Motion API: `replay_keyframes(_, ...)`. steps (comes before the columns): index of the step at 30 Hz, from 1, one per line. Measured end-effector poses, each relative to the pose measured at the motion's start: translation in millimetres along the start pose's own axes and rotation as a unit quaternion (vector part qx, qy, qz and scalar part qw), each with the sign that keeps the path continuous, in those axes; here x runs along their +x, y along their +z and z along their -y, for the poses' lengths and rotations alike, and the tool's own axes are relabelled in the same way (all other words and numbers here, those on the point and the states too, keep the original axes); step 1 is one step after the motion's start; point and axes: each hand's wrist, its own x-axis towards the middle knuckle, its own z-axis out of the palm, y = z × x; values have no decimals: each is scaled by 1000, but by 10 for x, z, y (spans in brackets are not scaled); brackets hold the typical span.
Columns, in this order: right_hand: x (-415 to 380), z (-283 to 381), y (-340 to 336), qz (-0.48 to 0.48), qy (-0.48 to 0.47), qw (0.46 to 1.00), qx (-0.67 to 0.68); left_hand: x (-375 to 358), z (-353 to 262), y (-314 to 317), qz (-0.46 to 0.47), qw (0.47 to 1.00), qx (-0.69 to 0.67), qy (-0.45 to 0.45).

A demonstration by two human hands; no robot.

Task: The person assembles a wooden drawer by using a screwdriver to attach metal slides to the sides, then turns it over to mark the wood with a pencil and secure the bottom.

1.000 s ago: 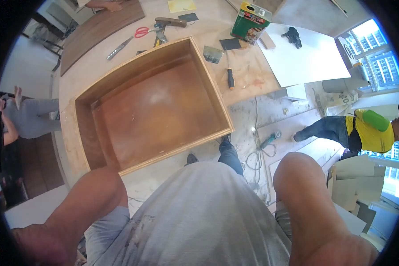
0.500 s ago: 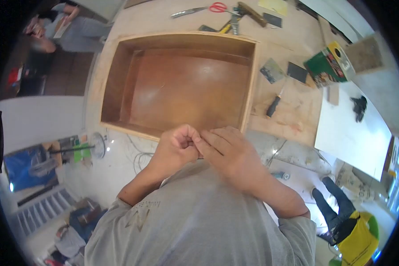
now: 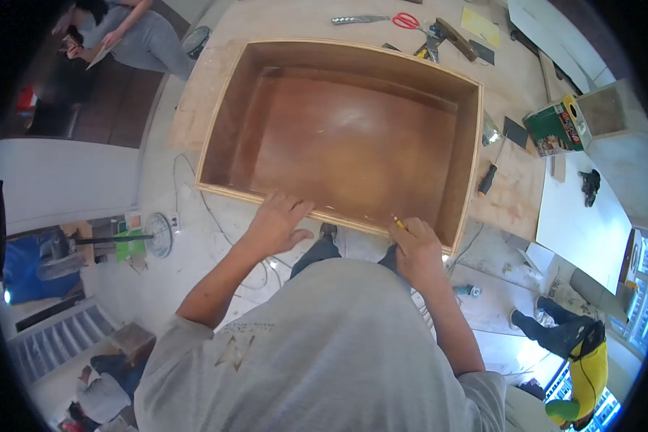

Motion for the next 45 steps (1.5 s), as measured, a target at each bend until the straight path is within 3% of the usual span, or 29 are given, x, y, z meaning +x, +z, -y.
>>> replay_keyframes(1,30,84,77,-18,4,999,-33,-34,139,-39,17,1000,4,1)
replay_keyframes(3,72,217,204,-61,15,993,-100,-60,354,53,-33,998,43,18)
replay_keyframes(6,-38,73,400,-10,90,988,-121,-66,410,101,-43,998,34,17)
replay_keyframes(9,-38,281,259,-18,104,987,-125,-127,340,-132,-46,998,29,12)
replay_keyframes(14,99,837,-813,-33,33,993,-106,-109,-148,-1253,-57,996,53,40)
replay_keyframes(16,287,979,-1261,-49,46,996,-55,103,-275,-1709,-94,990,42,102)
replay_keyframes(18,535,984,-1671,-63,4,994,-89,398,-394,-2100,-87,992,21,84)
replay_keyframes(22,1136,797,-2200,-22,64,992,-109,1129,-388,-2530,-70,996,-49,38)
replay_keyframes(25,1504,331,-2311,-213,-44,974,-63,1578,-298,-2669,-50,995,-78,27)
replay_keyframes(28,1525,397,-2349,-356,-21,921,157,1837,-215,-2711,-60,993,-92,46)
replay_keyframes(32,1161,625,-2211,-349,-135,856,356,1947,-217,-2752,-36,992,-114,26)
replay_keyframes(40,636,758,-1599,-330,-82,834,435,2273,-177,-2802,-60,990,-120,35)
replay_keyframes(44,484,806,-1452,-326,-47,763,556,2447,-137,-2822,-76,993,-74,57)
replay_keyframes(45,456,792,-1418,-338,-14,768,544,2511,-102,-2812,-90,991,-66,71)
